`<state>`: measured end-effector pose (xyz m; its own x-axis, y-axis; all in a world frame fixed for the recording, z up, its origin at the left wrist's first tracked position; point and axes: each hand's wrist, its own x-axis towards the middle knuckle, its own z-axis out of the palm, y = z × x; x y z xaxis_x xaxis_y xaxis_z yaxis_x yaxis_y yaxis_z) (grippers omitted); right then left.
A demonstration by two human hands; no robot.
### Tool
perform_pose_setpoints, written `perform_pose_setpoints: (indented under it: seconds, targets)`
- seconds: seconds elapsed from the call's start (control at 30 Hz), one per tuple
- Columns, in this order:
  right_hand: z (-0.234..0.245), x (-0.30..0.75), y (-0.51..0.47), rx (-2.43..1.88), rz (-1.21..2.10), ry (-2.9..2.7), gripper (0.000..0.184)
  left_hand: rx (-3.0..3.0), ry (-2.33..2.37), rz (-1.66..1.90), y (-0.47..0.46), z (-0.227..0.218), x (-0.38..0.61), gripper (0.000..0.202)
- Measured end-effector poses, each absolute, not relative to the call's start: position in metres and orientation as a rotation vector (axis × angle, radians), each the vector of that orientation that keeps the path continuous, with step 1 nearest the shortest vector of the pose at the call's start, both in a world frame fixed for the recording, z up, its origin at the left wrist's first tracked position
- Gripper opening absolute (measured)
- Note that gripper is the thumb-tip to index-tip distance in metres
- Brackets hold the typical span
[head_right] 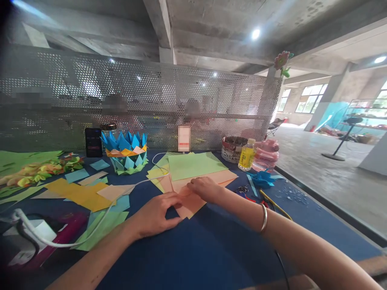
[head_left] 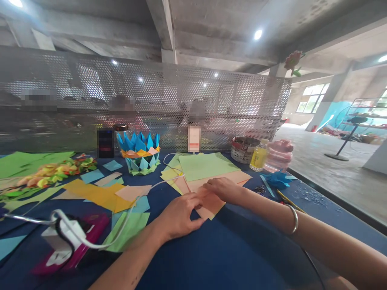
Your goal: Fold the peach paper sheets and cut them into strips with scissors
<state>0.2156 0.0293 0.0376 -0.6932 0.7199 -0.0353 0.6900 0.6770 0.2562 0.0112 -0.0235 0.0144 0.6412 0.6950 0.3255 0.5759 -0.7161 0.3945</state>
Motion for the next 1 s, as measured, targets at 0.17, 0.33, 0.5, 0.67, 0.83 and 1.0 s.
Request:
perform_pose_setpoints:
  seconds: [0.17, 0.33, 0.5, 0.67, 0.83, 1.0]
  targets:
    - [0.033, 0.218, 0.037, 1.198, 0.355, 2.788, 0.053, 2.639, 1.051, 0.668, -0.024, 0.011, 0.013, 0.016]
    - [0.025, 0.223, 0.044, 1.283, 0.338, 2.841, 0.062, 2.732, 1.045, 0.691, -0.023, 0.006, 0.017, 0.020]
    - [0.029, 0.227, 0.044, 1.378, 0.260, 2.897, 0.043, 2.631, 1.115, 0.794, -0.020, 0.004, 0.018, 0.024]
    - [0.040, 0.227, 0.024, 1.486, 0.195, 2.998, 0.042, 2.464, 1.292, 0.960, -0.018, 0.005, 0.016, 0.017]
    - [0.044, 0.227, 0.000, 1.576, -0.082, 3.247, 0.032, 2.373, 1.349, 1.112, -0.015, 0.008, 0.012, 0.014]
    - [0.044, 0.226, -0.015, 1.589, -0.099, 3.299, 0.022, 2.310, 1.274, 1.256, -0.016, 0.011, 0.012, 0.018]
